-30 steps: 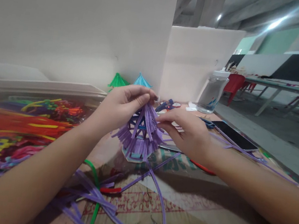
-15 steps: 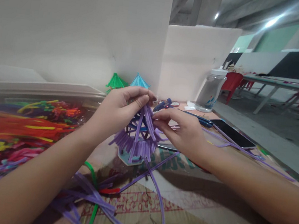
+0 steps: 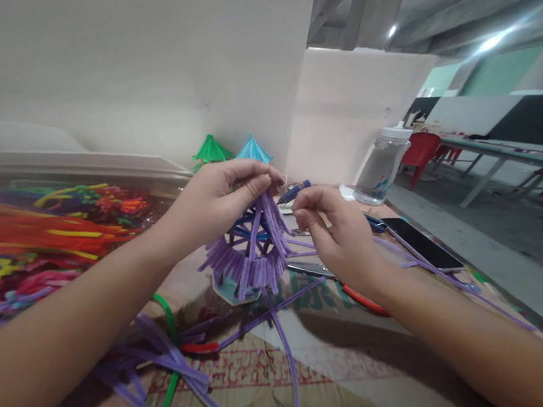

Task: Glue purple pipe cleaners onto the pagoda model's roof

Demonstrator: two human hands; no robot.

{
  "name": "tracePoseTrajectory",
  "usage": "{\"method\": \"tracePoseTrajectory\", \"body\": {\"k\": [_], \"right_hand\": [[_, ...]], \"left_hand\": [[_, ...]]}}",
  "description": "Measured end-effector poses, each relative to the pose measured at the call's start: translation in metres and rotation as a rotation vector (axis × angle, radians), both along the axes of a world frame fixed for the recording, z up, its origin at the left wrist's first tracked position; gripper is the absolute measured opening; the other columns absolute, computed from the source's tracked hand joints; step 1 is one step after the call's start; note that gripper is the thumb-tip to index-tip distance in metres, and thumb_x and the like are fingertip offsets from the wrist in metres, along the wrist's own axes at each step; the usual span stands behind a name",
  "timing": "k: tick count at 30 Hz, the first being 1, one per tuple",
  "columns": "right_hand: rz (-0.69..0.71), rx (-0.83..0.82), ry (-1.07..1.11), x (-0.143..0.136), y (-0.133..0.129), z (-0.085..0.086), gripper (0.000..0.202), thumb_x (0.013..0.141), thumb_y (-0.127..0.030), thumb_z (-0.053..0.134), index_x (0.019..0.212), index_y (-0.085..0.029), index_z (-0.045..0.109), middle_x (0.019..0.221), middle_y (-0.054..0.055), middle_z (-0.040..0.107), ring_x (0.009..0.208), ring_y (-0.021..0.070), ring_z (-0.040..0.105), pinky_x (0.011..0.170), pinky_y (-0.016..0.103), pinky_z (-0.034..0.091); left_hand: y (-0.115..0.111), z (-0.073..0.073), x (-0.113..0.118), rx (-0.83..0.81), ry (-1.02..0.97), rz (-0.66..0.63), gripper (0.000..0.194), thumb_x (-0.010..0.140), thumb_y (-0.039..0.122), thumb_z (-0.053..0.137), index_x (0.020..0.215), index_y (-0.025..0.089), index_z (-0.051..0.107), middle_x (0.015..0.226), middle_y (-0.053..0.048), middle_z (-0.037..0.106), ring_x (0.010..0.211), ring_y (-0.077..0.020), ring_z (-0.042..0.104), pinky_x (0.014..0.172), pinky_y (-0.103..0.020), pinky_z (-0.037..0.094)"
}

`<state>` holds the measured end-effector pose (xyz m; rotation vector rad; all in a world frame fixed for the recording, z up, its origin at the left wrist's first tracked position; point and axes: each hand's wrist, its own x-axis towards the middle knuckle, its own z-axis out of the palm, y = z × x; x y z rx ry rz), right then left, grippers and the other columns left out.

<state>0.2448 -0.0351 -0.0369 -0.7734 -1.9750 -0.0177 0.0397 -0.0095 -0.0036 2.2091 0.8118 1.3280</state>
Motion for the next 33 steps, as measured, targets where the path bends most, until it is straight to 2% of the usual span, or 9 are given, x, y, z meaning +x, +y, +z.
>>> {"method": "tracePoseTrajectory", "body": {"k": [4, 12, 19, 21, 25, 28, 33], "right_hand": [[0.043, 0.036, -0.008, -0.001, -0.003, -0.001, 0.008, 0.095, -0.016, 0.053, 0.092, -0.022, 0.057, 0.082, 0.0, 0.067, 0.073, 0.0128, 0.059, 0.066, 0.026, 0.045], [0.064, 0.131, -0.045, -0.003, -0.002, -0.002, 0.007, 0.093, -0.016, 0.061, 0.09, -0.021, 0.064, 0.084, -0.001, 0.072, 0.072, 0.0121, 0.063, 0.068, 0.025, 0.048], [0.047, 0.298, -0.156, -0.001, 0.002, -0.004, 0.009, 0.097, -0.017, 0.057, 0.092, -0.018, 0.064, 0.084, 0.002, 0.073, 0.075, 0.0132, 0.063, 0.073, 0.027, 0.047], [0.038, 0.261, -0.155, -0.001, 0.001, -0.002, 0.01, 0.097, -0.015, 0.055, 0.09, -0.018, 0.062, 0.083, 0.002, 0.072, 0.073, 0.0125, 0.06, 0.071, 0.026, 0.045], [0.07, 0.08, -0.109, 0.003, 0.0, 0.007, 0.01, 0.093, -0.011, 0.053, 0.089, -0.018, 0.057, 0.078, -0.001, 0.065, 0.066, 0.0101, 0.055, 0.061, 0.023, 0.041], [0.057, -0.031, -0.07, 0.006, 0.0, 0.015, 0.008, 0.094, -0.016, 0.053, 0.088, -0.018, 0.057, 0.073, -0.002, 0.061, 0.062, 0.0093, 0.05, 0.057, 0.023, 0.038], [-0.033, -0.112, -0.068, 0.01, 0.0, 0.025, 0.013, 0.096, -0.025, 0.054, 0.086, -0.019, 0.059, 0.066, -0.004, 0.057, 0.056, 0.0094, 0.045, 0.055, 0.024, 0.034]], "left_hand": [[0.002, -0.001, -0.001, -0.003, -0.005, -0.015, 0.024, 0.093, 0.04, 0.062, 0.099, 0.022, 0.076, 0.094, -0.005, 0.076, 0.086, -0.0187, 0.069, 0.081, -0.029, 0.054], [-0.011, 0.002, 0.002, 0.053, 0.06, -0.001, 0.028, 0.094, 0.042, 0.061, 0.104, 0.021, 0.076, 0.096, -0.006, 0.076, 0.089, -0.0197, 0.07, 0.084, -0.029, 0.055], [-0.01, 0.0, 0.003, 0.055, 0.047, -0.032, 0.025, 0.095, 0.038, 0.06, 0.104, 0.021, 0.076, 0.095, -0.005, 0.076, 0.084, -0.0178, 0.069, 0.081, -0.028, 0.055], [-0.01, 0.001, 0.002, 0.058, 0.051, -0.024, 0.023, 0.095, 0.037, 0.061, 0.103, 0.021, 0.076, 0.093, -0.004, 0.076, 0.084, -0.0174, 0.069, 0.081, -0.027, 0.055], [-0.006, 0.006, -0.002, 0.049, 0.034, 0.009, 0.021, 0.093, 0.035, 0.062, 0.098, 0.02, 0.077, 0.091, -0.004, 0.075, 0.084, -0.0177, 0.069, 0.081, -0.028, 0.055], [0.001, 0.008, -0.006, -0.006, -0.037, 0.027, 0.024, 0.091, 0.037, 0.064, 0.098, 0.018, 0.076, 0.088, -0.006, 0.075, 0.08, -0.0181, 0.069, 0.074, -0.027, 0.055], [0.01, 0.01, -0.013, -0.082, -0.115, 0.077, 0.028, 0.088, 0.041, 0.067, 0.098, 0.016, 0.076, 0.088, -0.007, 0.075, 0.074, -0.0165, 0.067, 0.066, -0.026, 0.053]]}}
